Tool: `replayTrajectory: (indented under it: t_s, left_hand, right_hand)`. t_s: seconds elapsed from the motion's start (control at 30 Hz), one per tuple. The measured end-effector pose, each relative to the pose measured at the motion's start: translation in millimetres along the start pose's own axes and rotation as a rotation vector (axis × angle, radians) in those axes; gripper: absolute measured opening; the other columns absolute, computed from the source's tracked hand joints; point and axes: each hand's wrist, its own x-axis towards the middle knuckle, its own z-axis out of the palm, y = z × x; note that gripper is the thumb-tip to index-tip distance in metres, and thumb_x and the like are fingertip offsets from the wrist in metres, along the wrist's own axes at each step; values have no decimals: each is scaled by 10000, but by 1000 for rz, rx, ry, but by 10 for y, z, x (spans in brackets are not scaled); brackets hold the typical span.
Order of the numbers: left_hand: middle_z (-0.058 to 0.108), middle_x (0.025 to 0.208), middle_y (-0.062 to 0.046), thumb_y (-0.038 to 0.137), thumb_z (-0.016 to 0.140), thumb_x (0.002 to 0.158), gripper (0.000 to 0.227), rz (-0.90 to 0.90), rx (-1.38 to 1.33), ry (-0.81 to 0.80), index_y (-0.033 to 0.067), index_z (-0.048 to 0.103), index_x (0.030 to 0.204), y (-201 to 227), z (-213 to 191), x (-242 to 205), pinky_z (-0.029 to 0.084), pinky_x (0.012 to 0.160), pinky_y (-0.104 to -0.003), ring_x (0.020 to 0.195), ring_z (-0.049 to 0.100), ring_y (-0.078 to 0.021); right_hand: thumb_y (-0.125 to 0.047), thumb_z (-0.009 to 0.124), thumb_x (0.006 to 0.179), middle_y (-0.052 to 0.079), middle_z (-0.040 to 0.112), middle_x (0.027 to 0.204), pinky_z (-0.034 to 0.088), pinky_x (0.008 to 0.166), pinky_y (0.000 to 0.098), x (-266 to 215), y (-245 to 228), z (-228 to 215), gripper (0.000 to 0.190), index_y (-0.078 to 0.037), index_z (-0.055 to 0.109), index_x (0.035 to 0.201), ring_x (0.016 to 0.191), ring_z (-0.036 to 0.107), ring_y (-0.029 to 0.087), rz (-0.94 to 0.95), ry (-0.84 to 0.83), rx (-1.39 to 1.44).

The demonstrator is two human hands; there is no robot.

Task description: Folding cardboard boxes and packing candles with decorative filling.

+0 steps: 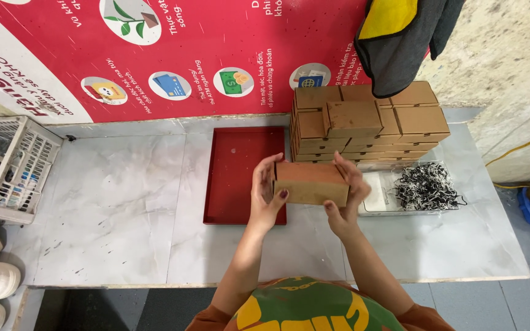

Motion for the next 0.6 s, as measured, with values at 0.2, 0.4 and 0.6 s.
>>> replayTrajectory:
  t_s: [0.2, 0.4, 0.6]
  left_hand:
    - [349, 1672, -134, 69, 835, 840, 934, 107, -88, -142, 119, 296, 1600, -149, -130, -56, 330, 1323, -523, 1576, 357, -309]
    - [432, 1582, -157, 4, 955, 592, 1256, -317, 220, -209, 161, 214, 1593, -130, -129, -96, 374, 1218, -484, 1504, 404, -331]
    - [331, 1689, -173, 15, 957, 662, 1221, -103, 157, -248, 144, 199, 1611, -423, 72, -164, 301, 1301, -513, 1589, 326, -358]
  right_hand:
    - [-242, 796, 822, 195, 361, 1586, 284, 1240, 472, -151, 90, -434, 762, -165, 430, 1487, 1527, 316, 352, 494, -174, -72]
    - [-157, 898, 750, 158, 383, 1582, 347, 1214, 449, -324, 281, -630, 836, -171, 431, 1443, 1520, 354, 318, 415, -261, -88]
    - [-123, 738, 865, 118, 363, 1585, 488, 1091, 417, -287, -17, -560, 848, -178, 293, 1586, 1458, 377, 279, 769, -8, -12]
